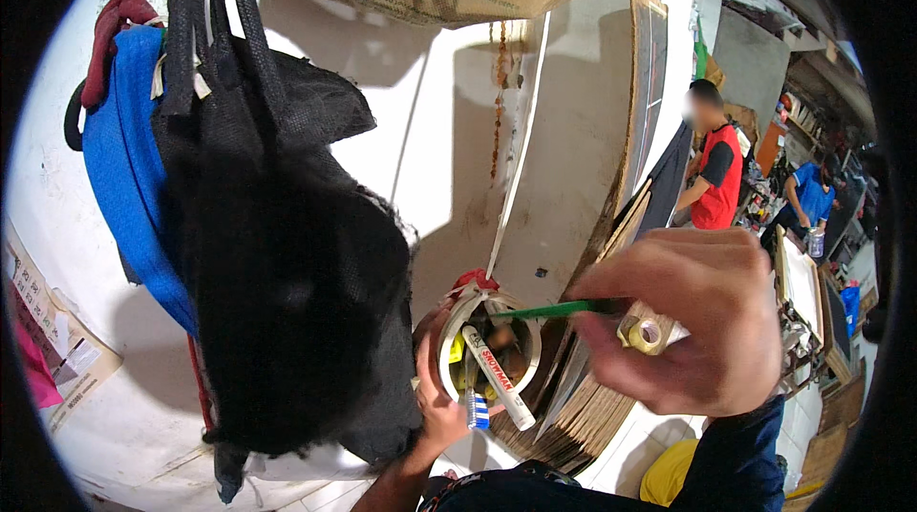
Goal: The person aligns a screen printing frame over a black board, uses a squeegee to press the screen, and then uses a small tool to scrape residue from the screen mesh. The person repeats the alignment and scraping process on the same board.
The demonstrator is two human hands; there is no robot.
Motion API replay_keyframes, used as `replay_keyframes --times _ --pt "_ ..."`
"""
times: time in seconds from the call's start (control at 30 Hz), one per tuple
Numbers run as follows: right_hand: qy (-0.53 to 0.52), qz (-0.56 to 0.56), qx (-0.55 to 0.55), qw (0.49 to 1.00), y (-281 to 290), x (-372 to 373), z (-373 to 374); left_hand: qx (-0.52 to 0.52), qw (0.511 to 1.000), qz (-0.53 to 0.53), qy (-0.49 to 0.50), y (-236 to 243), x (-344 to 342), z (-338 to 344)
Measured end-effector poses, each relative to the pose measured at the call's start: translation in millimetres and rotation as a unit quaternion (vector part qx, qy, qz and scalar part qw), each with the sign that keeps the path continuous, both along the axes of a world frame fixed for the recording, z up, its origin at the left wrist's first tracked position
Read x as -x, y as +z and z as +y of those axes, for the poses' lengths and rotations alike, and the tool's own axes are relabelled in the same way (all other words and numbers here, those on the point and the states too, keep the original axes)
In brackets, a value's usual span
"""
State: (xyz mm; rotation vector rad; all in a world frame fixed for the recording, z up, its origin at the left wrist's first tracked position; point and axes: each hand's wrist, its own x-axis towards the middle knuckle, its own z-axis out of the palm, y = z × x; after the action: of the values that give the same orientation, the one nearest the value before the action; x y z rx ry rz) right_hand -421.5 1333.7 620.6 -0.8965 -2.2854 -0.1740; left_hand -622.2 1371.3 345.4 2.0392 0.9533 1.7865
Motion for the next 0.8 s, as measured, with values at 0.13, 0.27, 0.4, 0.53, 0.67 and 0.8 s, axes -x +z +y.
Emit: replay_keyframes --times 0.13,0.27,0.4,0.53,0.67,0.8 --pt "0.019 0.243 0.012 0.970 -18 -31 -6 0.008 0.999 -0.024 0.021 5 -5 2" --pt "0.059 0.505 0.151 0.848 -59 -71 3 0.057 0.997 -0.020 0.050 14 -17 13" --pt "0.332 0.549 0.389 0.661 -110 -93 14 0.175 0.982 -0.059 0.035 24 -31 28" --pt "0.368 0.554 0.636 0.391 -164 -91 1 0.118 0.983 -0.009 0.141 32 -62 -19" --pt "0.332 0.484 0.736 0.339 -190 -84 -6 0.136 0.933 -0.332 0.036 44 -97 -119" --pt "0.368 0.412 0.769 0.322 -207 -49 -31 0.057 0.903 -0.426 0.018 55 -95 -194"
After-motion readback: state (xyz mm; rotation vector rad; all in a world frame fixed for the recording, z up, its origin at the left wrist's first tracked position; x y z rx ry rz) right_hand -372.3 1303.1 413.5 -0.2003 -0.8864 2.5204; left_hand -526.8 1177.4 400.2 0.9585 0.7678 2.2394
